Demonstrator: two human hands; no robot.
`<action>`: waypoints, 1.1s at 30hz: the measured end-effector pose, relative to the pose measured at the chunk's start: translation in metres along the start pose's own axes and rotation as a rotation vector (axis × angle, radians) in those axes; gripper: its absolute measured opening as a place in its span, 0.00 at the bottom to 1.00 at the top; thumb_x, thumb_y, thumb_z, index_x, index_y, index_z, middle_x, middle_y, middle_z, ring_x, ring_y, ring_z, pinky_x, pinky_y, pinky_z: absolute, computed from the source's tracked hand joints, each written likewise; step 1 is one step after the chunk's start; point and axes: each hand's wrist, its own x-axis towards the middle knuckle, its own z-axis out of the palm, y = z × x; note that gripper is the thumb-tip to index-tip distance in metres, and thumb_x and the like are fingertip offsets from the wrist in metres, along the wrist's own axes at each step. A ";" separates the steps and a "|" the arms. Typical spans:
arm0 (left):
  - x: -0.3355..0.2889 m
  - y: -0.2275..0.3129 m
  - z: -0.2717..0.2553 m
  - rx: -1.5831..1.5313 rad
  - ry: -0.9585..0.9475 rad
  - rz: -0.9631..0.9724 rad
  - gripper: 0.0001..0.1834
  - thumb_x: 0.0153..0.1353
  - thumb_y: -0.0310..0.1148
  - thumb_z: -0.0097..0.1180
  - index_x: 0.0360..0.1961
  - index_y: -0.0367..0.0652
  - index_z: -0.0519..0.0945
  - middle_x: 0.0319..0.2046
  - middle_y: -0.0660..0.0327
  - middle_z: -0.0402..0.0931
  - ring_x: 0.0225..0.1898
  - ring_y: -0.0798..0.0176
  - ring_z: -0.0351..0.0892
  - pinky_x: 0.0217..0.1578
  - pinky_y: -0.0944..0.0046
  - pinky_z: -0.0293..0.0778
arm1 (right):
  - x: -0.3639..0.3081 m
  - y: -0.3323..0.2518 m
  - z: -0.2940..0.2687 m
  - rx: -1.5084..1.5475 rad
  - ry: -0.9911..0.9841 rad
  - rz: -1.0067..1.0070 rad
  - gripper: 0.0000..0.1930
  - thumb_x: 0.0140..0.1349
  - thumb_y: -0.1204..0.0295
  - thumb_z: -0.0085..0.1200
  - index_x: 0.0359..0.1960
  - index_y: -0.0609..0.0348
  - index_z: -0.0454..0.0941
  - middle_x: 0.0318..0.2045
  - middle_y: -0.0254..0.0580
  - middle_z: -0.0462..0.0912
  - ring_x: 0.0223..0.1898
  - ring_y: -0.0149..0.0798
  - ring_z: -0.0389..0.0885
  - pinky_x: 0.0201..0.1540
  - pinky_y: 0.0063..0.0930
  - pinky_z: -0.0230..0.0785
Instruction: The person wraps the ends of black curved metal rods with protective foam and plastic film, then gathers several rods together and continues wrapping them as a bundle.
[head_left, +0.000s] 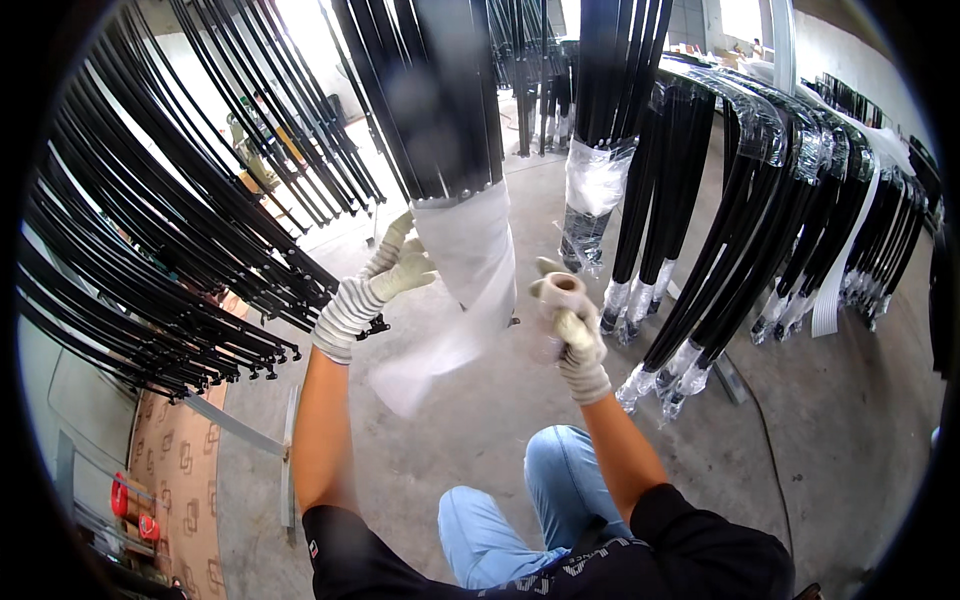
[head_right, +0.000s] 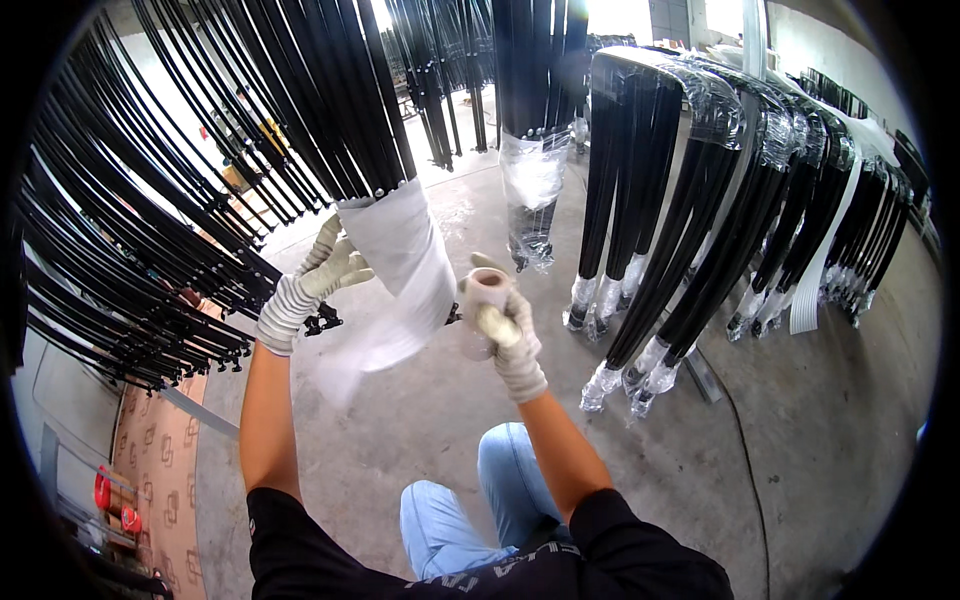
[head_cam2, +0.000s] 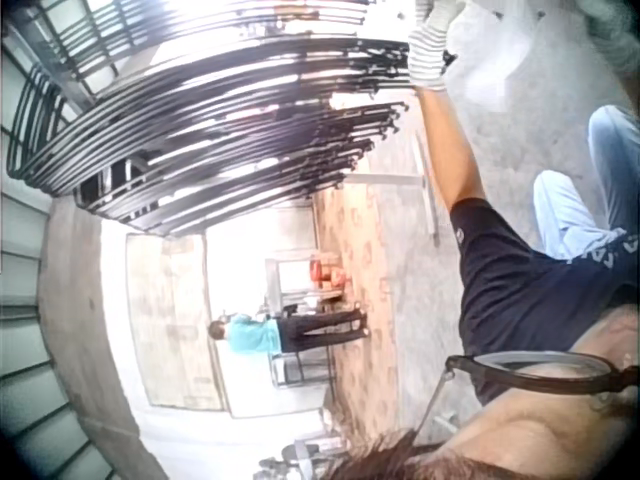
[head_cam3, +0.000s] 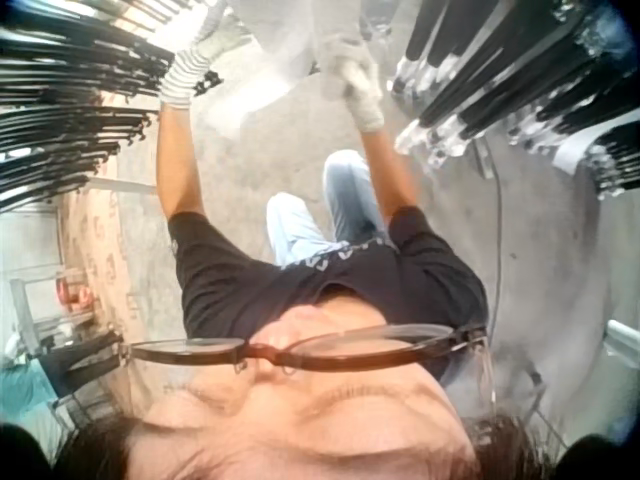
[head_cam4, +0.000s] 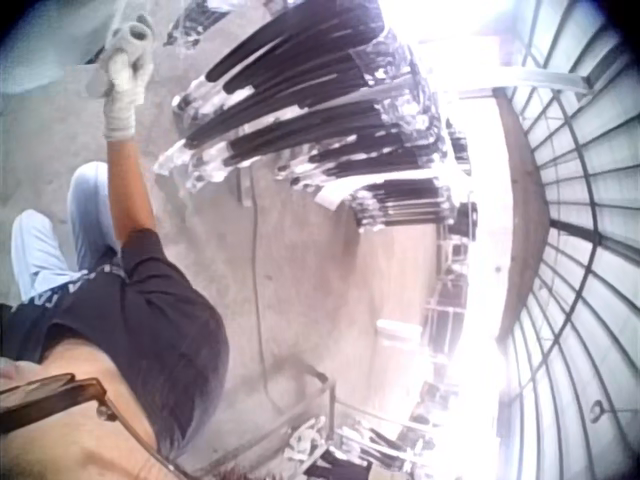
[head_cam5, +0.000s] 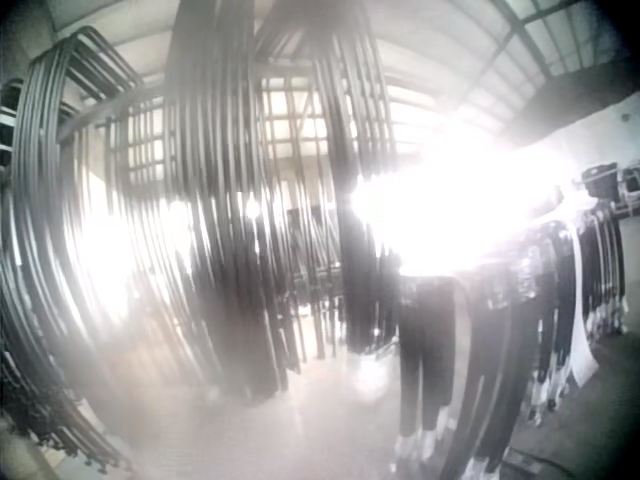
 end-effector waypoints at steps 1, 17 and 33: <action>0.000 -0.002 -0.001 -0.014 0.018 0.022 0.44 0.50 0.41 0.58 0.62 0.50 0.44 0.59 0.51 0.53 0.58 0.56 0.55 0.52 0.61 0.61 | -0.004 -0.017 0.007 -0.206 -0.045 -0.160 0.28 0.40 0.54 0.60 0.39 0.62 0.73 0.41 0.42 0.75 0.43 0.39 0.72 0.47 0.31 0.64; -0.012 0.097 0.056 0.861 0.362 0.381 0.11 0.44 0.30 0.61 0.22 0.37 0.71 0.24 0.60 0.71 0.24 0.67 0.68 0.25 0.70 0.64 | 0.053 0.003 -0.008 0.162 -0.193 0.263 0.35 0.41 0.53 0.62 0.50 0.59 0.67 0.42 0.37 0.74 0.41 0.30 0.72 0.45 0.24 0.66; -0.022 0.114 0.088 1.569 0.593 0.495 0.07 0.50 0.36 0.54 0.25 0.45 0.72 0.33 0.64 0.73 0.27 0.65 0.72 0.23 0.67 0.67 | 0.058 -0.051 0.071 0.202 -0.390 -0.012 0.37 0.41 0.48 0.60 0.50 0.58 0.65 0.42 0.43 0.74 0.47 0.36 0.70 0.50 0.31 0.63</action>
